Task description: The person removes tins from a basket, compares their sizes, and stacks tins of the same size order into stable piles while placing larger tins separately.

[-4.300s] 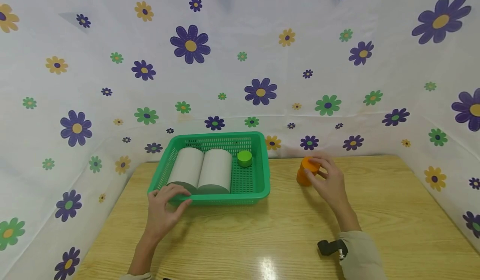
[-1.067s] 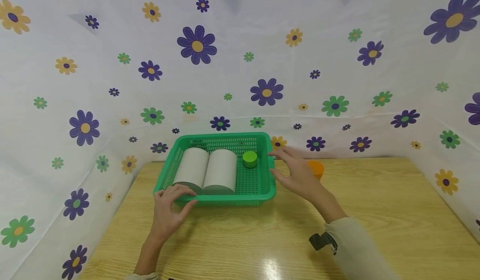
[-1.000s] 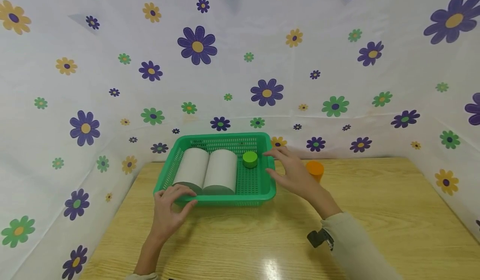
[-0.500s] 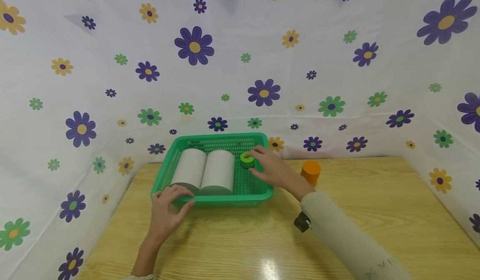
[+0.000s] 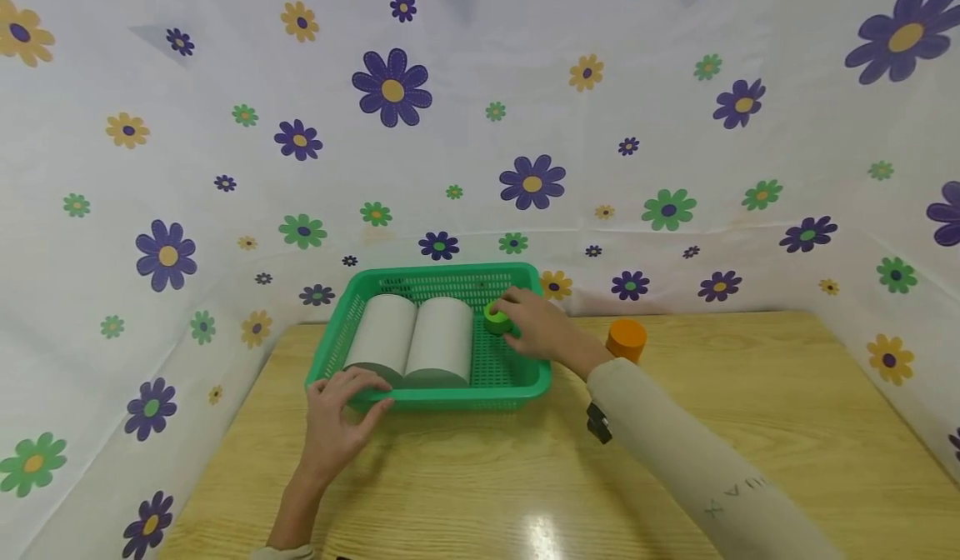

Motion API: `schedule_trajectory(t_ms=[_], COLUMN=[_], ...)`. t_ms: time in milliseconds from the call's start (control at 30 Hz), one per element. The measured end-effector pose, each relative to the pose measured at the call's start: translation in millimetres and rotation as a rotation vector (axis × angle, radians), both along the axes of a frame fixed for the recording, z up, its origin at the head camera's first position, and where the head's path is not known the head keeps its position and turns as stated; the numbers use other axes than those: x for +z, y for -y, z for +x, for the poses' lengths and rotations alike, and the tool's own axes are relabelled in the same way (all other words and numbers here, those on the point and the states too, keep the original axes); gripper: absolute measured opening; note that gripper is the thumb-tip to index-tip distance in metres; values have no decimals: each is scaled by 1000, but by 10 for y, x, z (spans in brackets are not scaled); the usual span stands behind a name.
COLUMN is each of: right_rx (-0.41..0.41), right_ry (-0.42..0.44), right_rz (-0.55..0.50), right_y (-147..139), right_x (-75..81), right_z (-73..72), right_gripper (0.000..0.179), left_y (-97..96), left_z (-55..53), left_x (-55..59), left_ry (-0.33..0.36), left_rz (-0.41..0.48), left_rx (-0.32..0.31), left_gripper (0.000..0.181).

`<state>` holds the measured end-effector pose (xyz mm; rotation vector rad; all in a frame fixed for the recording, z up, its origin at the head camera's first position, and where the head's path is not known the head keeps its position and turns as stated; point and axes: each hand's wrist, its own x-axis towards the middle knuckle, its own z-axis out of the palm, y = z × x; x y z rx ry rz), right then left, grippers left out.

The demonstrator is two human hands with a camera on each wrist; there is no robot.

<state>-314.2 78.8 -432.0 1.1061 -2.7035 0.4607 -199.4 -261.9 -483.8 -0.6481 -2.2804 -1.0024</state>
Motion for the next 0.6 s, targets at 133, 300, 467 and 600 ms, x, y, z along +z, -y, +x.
schedule_trajectory(t_ms=[133,300,467,600], right_rx=[-6,-33,-55,-76], right_ry=[-14,-8,10,26], right_rz=[61,165,273,358], right_y=[29,84,154,209], right_x=[-18,-37,-37,-34], right_z=[-66,-140,-196,-235], right_gripper=[39,40,46,52], left_y=[13,15,22,21], left_z=[-4,-8,-14,-10], left_x=[-14,-16,-13,-10], left_ry=[-11,-20,-18,-22], left_rz=[-3,-8,-7,-6], left_rx=[-5,-9,-7,-7], left_gripper=[20,20,20,22])
